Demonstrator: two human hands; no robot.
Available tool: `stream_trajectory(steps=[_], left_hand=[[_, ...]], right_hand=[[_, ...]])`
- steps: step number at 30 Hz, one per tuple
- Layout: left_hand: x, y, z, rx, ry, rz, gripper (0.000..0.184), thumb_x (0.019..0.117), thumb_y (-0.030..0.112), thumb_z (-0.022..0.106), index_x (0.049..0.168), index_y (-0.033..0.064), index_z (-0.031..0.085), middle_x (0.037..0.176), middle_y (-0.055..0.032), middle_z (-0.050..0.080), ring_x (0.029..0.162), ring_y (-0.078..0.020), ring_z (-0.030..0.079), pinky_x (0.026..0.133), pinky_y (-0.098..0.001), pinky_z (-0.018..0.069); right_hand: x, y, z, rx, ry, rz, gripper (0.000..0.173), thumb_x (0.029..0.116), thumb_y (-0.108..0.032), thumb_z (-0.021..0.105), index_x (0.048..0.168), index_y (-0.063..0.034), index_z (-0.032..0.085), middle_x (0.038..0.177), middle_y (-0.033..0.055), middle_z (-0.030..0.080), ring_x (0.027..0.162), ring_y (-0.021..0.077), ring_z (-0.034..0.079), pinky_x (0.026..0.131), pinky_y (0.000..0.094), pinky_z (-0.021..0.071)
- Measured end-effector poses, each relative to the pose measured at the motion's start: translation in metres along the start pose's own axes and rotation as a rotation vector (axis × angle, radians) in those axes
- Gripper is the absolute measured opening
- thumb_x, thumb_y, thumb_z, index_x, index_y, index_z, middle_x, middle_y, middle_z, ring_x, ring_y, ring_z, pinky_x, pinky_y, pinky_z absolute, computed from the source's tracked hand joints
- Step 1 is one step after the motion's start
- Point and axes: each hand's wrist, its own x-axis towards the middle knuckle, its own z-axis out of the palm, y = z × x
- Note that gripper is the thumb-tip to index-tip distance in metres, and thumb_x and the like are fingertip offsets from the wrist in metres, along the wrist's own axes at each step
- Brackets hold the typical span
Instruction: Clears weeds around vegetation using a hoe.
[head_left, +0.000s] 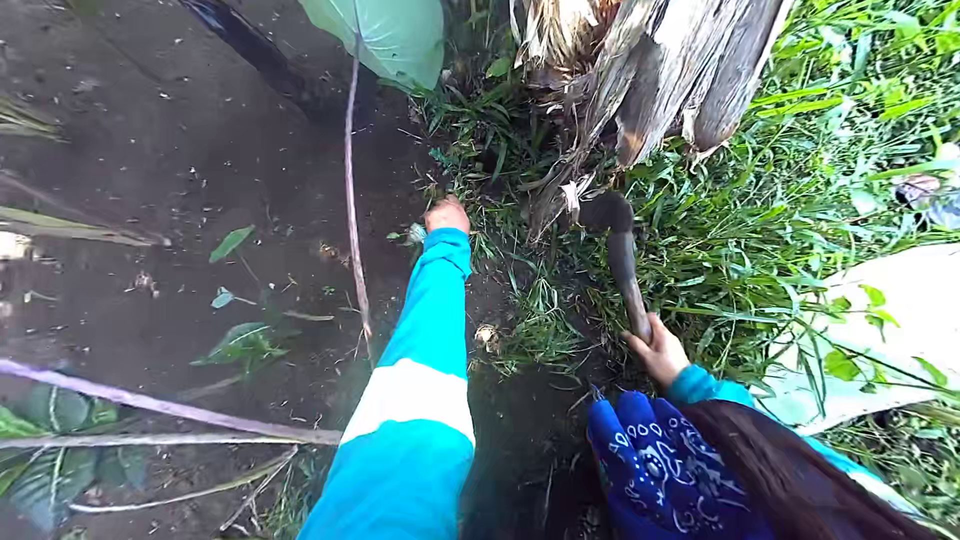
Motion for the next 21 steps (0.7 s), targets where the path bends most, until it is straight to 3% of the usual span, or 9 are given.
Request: stream_trajectory(steps=[5, 8, 11, 14, 16, 18, 21], left_hand=[[-0.001, 0.001, 0.016, -0.295, -0.032, -0.122, 0.048, 0.1125, 0.033, 0.035, 0.146, 0.0023, 0.05, 0.133, -0.0291, 0.063, 0.124, -0.0471, 0.061, 0.1, -0.0653, 0.0482], [0.013, -0.015, 0.016, -0.259, -0.075, -0.099, 0.046, 0.1121, 0.031, 0.035, 0.144, 0.0036, 0.053, 0.134, -0.0293, 0.062, 0.126, -0.0479, 0.06, 0.1, -0.0671, 0.0473], [0.004, -0.006, 0.02, -0.361, -0.094, -0.112, 0.046, 0.1125, 0.029, 0.034, 0.145, 0.0027, 0.052, 0.136, -0.0293, 0.061, 0.128, -0.0463, 0.059, 0.102, -0.0645, 0.0473], [-0.076, 0.001, 0.085, -0.53, -0.05, -0.04, 0.044, 0.1122, 0.029, 0.036, 0.14, -0.0002, 0.054, 0.125, -0.0303, 0.065, 0.116, -0.0457, 0.065, 0.097, -0.0623, 0.0519], [-0.149, -0.012, 0.143, -0.52, -0.126, -0.051, 0.046, 0.1123, 0.032, 0.037, 0.141, 0.0011, 0.055, 0.117, -0.0289, 0.069, 0.11, -0.045, 0.068, 0.096, -0.0617, 0.0524], [-0.209, -0.023, 0.153, -0.499, -0.254, -0.057, 0.047, 0.1124, 0.029, 0.035, 0.146, 0.0001, 0.052, 0.119, -0.0288, 0.069, 0.113, -0.045, 0.068, 0.099, -0.0612, 0.0508], [-0.224, -0.024, 0.126, -0.446, -0.238, 0.029, 0.048, 0.1115, 0.03, 0.039, 0.15, 0.0029, 0.049, 0.141, -0.0265, 0.059, 0.128, -0.0425, 0.06, 0.108, -0.0599, 0.0444]], right_hand=[[0.07, -0.079, 0.01, -0.066, 0.006, -0.042, 0.053, 0.1054, -0.025, 0.06, 0.145, 0.0048, 0.041, 0.112, 0.0329, 0.065, 0.105, 0.0471, 0.066, 0.094, 0.0622, 0.0505], [0.097, -0.089, 0.017, -0.076, 0.003, -0.052, 0.054, 0.1055, -0.025, 0.06, 0.147, 0.0027, 0.04, 0.112, 0.034, 0.065, 0.101, 0.0492, 0.067, 0.09, 0.0651, 0.0514], [0.108, -0.086, 0.019, -0.126, 0.032, -0.038, 0.054, 0.1046, -0.025, 0.061, 0.146, 0.0026, 0.04, 0.111, 0.0347, 0.066, 0.102, 0.0511, 0.067, 0.089, 0.0674, 0.0513], [0.112, -0.095, 0.019, -0.19, -0.007, -0.011, 0.056, 0.1045, -0.024, 0.061, 0.15, 0.0008, 0.038, 0.119, 0.0347, 0.065, 0.112, 0.052, 0.065, 0.095, 0.068, 0.0491], [0.112, -0.091, 0.027, -0.145, -0.037, -0.033, 0.057, 0.1041, -0.022, 0.061, 0.151, 0.0003, 0.037, 0.118, 0.0341, 0.065, 0.108, 0.0509, 0.066, 0.094, 0.067, 0.0506], [0.103, -0.083, 0.035, -0.037, -0.02, -0.089, 0.054, 0.1033, -0.021, 0.062, 0.148, 0.0008, 0.04, 0.108, 0.0336, 0.066, 0.094, 0.0493, 0.068, 0.085, 0.0663, 0.0534], [0.103, -0.115, 0.051, 0.128, 0.012, -0.17, 0.053, 0.1042, -0.025, 0.06, 0.146, 0.0006, 0.04, 0.101, 0.0303, 0.066, 0.08, 0.0439, 0.068, 0.073, 0.0626, 0.0562]])
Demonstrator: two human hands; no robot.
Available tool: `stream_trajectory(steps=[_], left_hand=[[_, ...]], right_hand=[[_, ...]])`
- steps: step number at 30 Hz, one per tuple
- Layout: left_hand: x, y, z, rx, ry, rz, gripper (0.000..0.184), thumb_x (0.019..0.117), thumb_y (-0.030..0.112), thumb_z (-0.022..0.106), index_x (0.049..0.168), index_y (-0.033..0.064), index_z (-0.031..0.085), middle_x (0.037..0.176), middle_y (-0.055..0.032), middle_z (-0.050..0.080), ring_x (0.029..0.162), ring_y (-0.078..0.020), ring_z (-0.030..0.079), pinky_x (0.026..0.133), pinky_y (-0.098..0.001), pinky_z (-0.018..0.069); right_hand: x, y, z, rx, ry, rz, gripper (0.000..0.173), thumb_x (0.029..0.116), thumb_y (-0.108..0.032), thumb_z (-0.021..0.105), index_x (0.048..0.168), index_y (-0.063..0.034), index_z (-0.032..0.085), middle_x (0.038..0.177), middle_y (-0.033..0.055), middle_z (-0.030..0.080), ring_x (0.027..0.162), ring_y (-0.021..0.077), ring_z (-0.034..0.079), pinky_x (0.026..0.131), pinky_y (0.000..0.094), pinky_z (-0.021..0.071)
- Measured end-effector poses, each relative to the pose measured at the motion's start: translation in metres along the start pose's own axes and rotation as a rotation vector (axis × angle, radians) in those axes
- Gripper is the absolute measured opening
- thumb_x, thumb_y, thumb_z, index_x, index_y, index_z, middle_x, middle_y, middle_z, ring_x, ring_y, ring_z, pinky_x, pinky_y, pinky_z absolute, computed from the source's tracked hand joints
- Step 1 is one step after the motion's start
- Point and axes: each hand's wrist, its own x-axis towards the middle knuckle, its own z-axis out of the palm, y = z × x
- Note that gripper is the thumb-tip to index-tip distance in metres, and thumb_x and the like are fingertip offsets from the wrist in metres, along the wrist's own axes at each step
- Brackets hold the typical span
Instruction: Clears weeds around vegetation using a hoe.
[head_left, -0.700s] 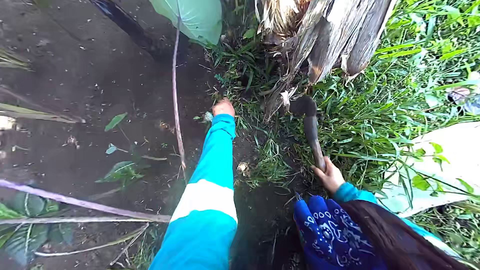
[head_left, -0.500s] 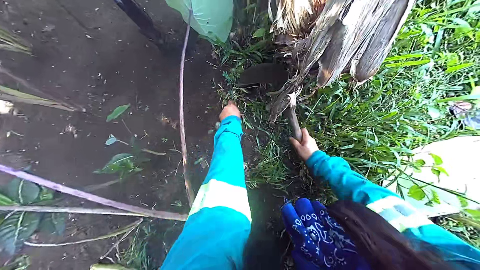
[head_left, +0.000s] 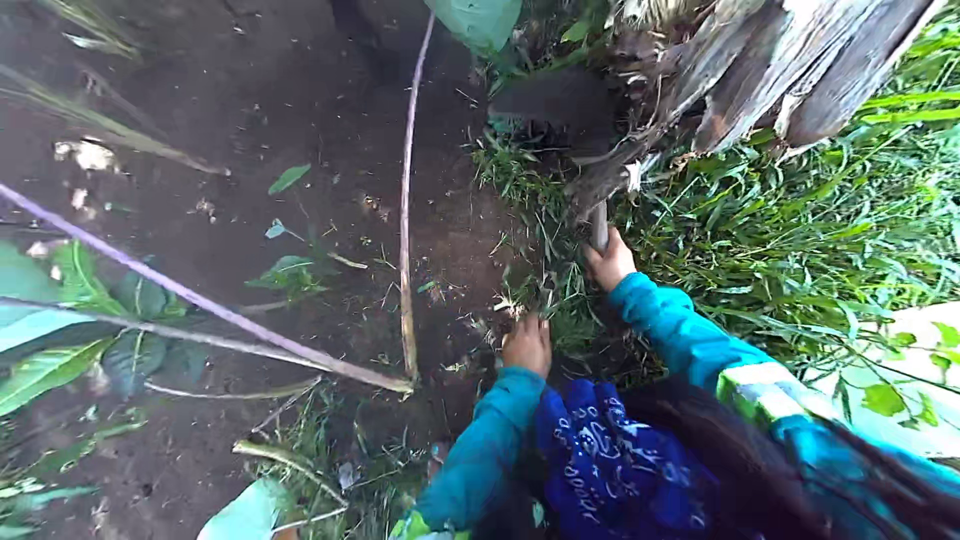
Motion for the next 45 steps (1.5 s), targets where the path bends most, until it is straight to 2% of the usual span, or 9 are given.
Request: stream_trajectory(steps=[5, 11, 17, 23, 25, 28, 30, 38, 45], left_hand=[[0.005, 0.003, -0.025, -0.03, 0.279, 0.102, 0.056, 0.1009, 0.023, 0.06, 0.155, 0.018, 0.046, 0.162, -0.0209, 0.037, 0.14, -0.0446, 0.045, 0.114, -0.0661, 0.0323], [-0.022, -0.034, -0.032, -0.139, 0.477, 0.039, 0.059, 0.0896, 0.011, 0.068, 0.148, 0.0105, 0.055, 0.162, -0.0233, 0.036, 0.148, -0.0463, 0.034, 0.116, -0.0704, 0.0218], [-0.014, -0.045, -0.035, -0.327, 0.364, -0.081, 0.061, 0.1008, 0.028, 0.063, 0.156, 0.0093, 0.043, 0.168, -0.0209, 0.023, 0.155, -0.04, 0.023, 0.124, -0.0601, 0.0184], [-0.01, -0.032, -0.036, -0.435, 0.314, -0.056, 0.038, 0.1107, 0.019, 0.042, 0.14, 0.0006, 0.058, 0.102, -0.0188, 0.075, 0.093, -0.0303, 0.073, 0.091, -0.0481, 0.0563], [-0.004, -0.021, -0.046, -0.217, 0.144, -0.094, 0.042, 0.1075, 0.019, 0.049, 0.148, 0.0089, 0.052, 0.113, -0.0187, 0.073, 0.105, -0.0338, 0.071, 0.099, -0.0536, 0.052], [0.008, -0.005, -0.051, -0.004, -0.003, -0.062, 0.069, 0.0964, 0.015, 0.066, 0.159, 0.0147, 0.038, 0.163, -0.0178, 0.036, 0.149, -0.0384, 0.037, 0.122, -0.0617, 0.0221], [0.012, 0.0, -0.053, 0.018, 0.041, 0.009, 0.072, 0.0896, 0.006, 0.069, 0.156, 0.0122, 0.043, 0.168, -0.019, 0.024, 0.151, -0.0392, 0.032, 0.121, -0.0555, 0.0303], [-0.016, 0.015, -0.059, -0.009, 0.183, 0.137, 0.039, 0.1087, 0.027, 0.046, 0.135, 0.0032, 0.063, 0.109, -0.0244, 0.073, 0.102, -0.0422, 0.072, 0.093, -0.0604, 0.0532], [-0.032, -0.007, -0.018, 0.15, 0.066, -0.017, 0.092, 0.0794, 0.028, 0.086, 0.159, 0.0249, 0.04, 0.168, -0.0256, 0.02, 0.152, -0.0527, 0.02, 0.109, -0.0802, 0.0224]], right_hand=[[0.026, -0.037, 0.034, -0.024, -0.142, 0.051, 0.055, 0.1036, -0.019, 0.059, 0.149, 0.0043, 0.04, 0.124, 0.0339, 0.062, 0.105, 0.0457, 0.067, 0.092, 0.0615, 0.0534], [-0.059, 0.028, 0.031, 0.155, -0.282, 0.267, 0.041, 0.1075, -0.016, 0.052, 0.14, 0.0064, 0.04, 0.082, 0.0095, 0.057, 0.059, 0.0137, 0.059, 0.061, 0.0295, 0.0547], [-0.043, 0.025, 0.017, 0.186, -0.081, 0.286, 0.051, 0.1069, -0.013, 0.05, 0.151, 0.0033, 0.031, 0.086, 0.0148, 0.059, 0.061, 0.0183, 0.06, 0.064, 0.0352, 0.0559], [-0.092, 0.134, -0.02, -0.194, -0.298, 0.288, 0.06, 0.0998, -0.02, 0.067, 0.149, 0.0054, 0.043, 0.128, 0.0319, 0.063, 0.118, 0.0427, 0.064, 0.105, 0.0567, 0.0474], [-0.109, 0.153, -0.037, -0.231, -0.305, 0.286, 0.059, 0.0995, -0.02, 0.069, 0.148, 0.0043, 0.046, 0.131, 0.033, 0.062, 0.124, 0.046, 0.061, 0.108, 0.0593, 0.0441], [-0.117, 0.125, -0.055, -0.211, -0.168, 0.276, 0.059, 0.0992, -0.016, 0.067, 0.148, 0.0047, 0.043, 0.125, 0.0336, 0.064, 0.118, 0.0465, 0.063, 0.105, 0.0591, 0.0463], [-0.111, 0.106, -0.063, -0.205, -0.086, 0.258, 0.06, 0.1006, -0.016, 0.064, 0.151, 0.0044, 0.039, 0.121, 0.0345, 0.065, 0.114, 0.0481, 0.065, 0.101, 0.0608, 0.0484], [-0.137, 0.107, -0.099, 0.069, -0.341, 0.429, 0.049, 0.1062, -0.012, 0.055, 0.149, 0.0025, 0.036, 0.09, 0.0161, 0.059, 0.064, 0.019, 0.058, 0.065, 0.0378, 0.0534], [-0.141, 0.123, -0.125, -0.059, -0.308, 0.464, 0.056, 0.102, -0.023, 0.067, 0.146, 0.0026, 0.042, 0.108, 0.0286, 0.063, 0.083, 0.0363, 0.065, 0.079, 0.0533, 0.0543]])
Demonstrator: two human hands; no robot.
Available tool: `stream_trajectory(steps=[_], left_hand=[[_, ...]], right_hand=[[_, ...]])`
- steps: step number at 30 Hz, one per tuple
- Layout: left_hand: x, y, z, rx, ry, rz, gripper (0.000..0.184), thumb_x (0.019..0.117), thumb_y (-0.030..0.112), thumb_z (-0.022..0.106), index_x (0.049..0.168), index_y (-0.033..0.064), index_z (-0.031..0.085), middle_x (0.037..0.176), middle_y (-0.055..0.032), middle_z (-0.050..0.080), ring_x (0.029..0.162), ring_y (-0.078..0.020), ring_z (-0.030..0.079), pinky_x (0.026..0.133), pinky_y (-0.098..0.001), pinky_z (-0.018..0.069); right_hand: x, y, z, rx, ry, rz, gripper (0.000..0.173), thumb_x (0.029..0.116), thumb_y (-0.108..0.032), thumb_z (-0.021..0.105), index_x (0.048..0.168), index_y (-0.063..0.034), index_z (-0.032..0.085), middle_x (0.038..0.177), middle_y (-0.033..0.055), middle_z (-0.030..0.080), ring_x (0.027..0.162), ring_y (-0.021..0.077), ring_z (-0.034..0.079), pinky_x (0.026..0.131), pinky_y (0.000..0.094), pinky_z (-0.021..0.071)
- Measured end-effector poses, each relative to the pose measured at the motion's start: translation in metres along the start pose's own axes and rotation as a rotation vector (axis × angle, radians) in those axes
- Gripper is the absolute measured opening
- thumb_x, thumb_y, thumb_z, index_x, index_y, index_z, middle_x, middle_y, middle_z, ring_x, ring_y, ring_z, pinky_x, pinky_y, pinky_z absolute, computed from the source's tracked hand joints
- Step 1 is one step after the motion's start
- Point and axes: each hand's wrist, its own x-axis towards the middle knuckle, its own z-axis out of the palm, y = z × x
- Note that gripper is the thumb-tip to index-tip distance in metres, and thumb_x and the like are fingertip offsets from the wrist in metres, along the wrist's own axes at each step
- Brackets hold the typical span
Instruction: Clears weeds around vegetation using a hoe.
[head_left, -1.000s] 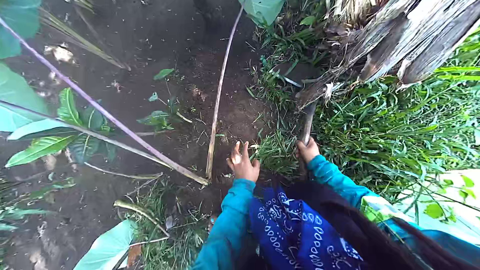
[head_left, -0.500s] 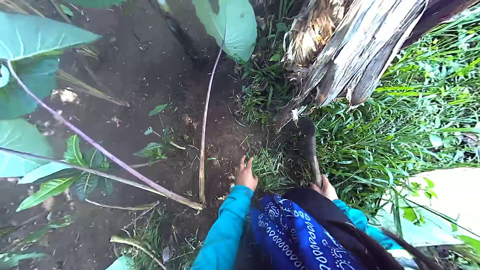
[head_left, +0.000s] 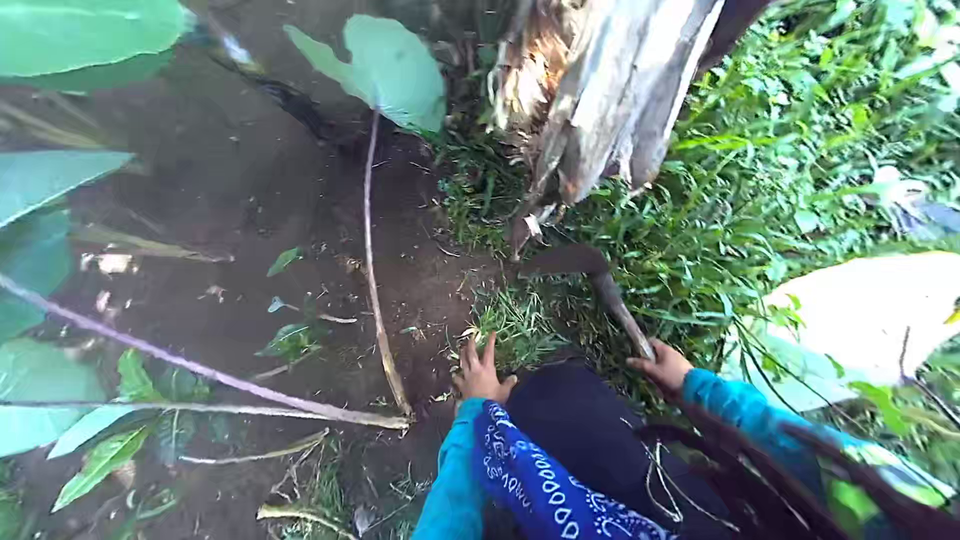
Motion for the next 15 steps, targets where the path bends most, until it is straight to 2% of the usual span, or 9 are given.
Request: stream_trajectory(steps=[2, 5, 8, 9, 12, 15], left_hand=[[0.01, -0.016, 0.009, 0.011, -0.014, -0.036, 0.101, 0.0772, 0.034, 0.089, 0.162, 0.0273, 0.033, 0.171, -0.0243, 0.007, 0.153, -0.0538, 0.013, 0.107, -0.0817, 0.0229], [0.03, -0.047, 0.027, 0.137, -0.119, -0.071, 0.116, 0.0745, 0.049, 0.089, 0.165, 0.0301, 0.02, 0.172, -0.0211, -0.004, 0.156, -0.0513, 0.004, 0.112, -0.0822, 0.0111], [0.042, -0.073, 0.048, 0.253, -0.155, -0.048, 0.127, 0.0692, 0.058, 0.089, 0.166, 0.0316, 0.012, 0.172, -0.0176, -0.013, 0.157, -0.0478, -0.008, 0.112, -0.0822, 0.0031], [0.045, -0.083, 0.056, 0.275, -0.128, -0.028, 0.129, 0.0676, 0.059, 0.089, 0.166, 0.0319, 0.011, 0.171, -0.0181, -0.014, 0.156, -0.0483, -0.01, 0.112, -0.0825, 0.0017], [0.054, -0.094, 0.071, 0.331, -0.076, 0.01, 0.127, 0.0693, 0.061, 0.087, 0.167, 0.03, 0.011, 0.171, -0.0199, -0.015, 0.155, -0.0507, -0.013, 0.113, -0.0821, 0.0038], [0.06, -0.095, 0.076, 0.35, -0.063, 0.016, 0.129, 0.069, 0.064, 0.086, 0.167, 0.0286, 0.01, 0.17, -0.0191, -0.018, 0.154, -0.0512, -0.015, 0.112, -0.0826, 0.0063]], right_hand=[[0.01, -0.016, 0.007, -0.036, -0.019, 0.02, 0.058, 0.1024, -0.021, 0.066, 0.149, 0.0026, 0.041, 0.119, 0.0315, 0.062, 0.095, 0.0418, 0.066, 0.087, 0.057, 0.0535], [0.004, -0.036, 0.024, -0.085, -0.017, 0.014, 0.056, 0.1042, -0.019, 0.061, 0.151, 0.0012, 0.038, 0.122, 0.0304, 0.061, 0.098, 0.0396, 0.066, 0.088, 0.0541, 0.0534], [-0.026, -0.035, 0.027, -0.212, 0.081, -0.037, 0.06, 0.1039, -0.025, 0.063, 0.153, 0.0011, 0.039, 0.132, 0.0328, 0.06, 0.12, 0.0465, 0.062, 0.104, 0.0604, 0.0462], [-0.038, -0.025, 0.029, -0.249, 0.142, -0.055, 0.06, 0.1039, -0.027, 0.063, 0.151, 0.0025, 0.041, 0.13, 0.0337, 0.061, 0.121, 0.0487, 0.061, 0.106, 0.0622, 0.0448], [-0.083, 0.033, 0.029, -0.232, 0.468, -0.103, 0.052, 0.1009, -0.022, 0.068, 0.139, 0.0077, 0.05, 0.111, 0.0361, 0.066, 0.105, 0.0545, 0.066, 0.094, 0.0697, 0.048], [-0.148, 0.092, 0.015, -0.184, 0.797, -0.053, 0.045, 0.0993, -0.019, 0.07, 0.132, 0.0078, 0.055, 0.1, 0.0361, 0.067, 0.09, 0.0564, 0.067, 0.081, 0.0736, 0.0497]])
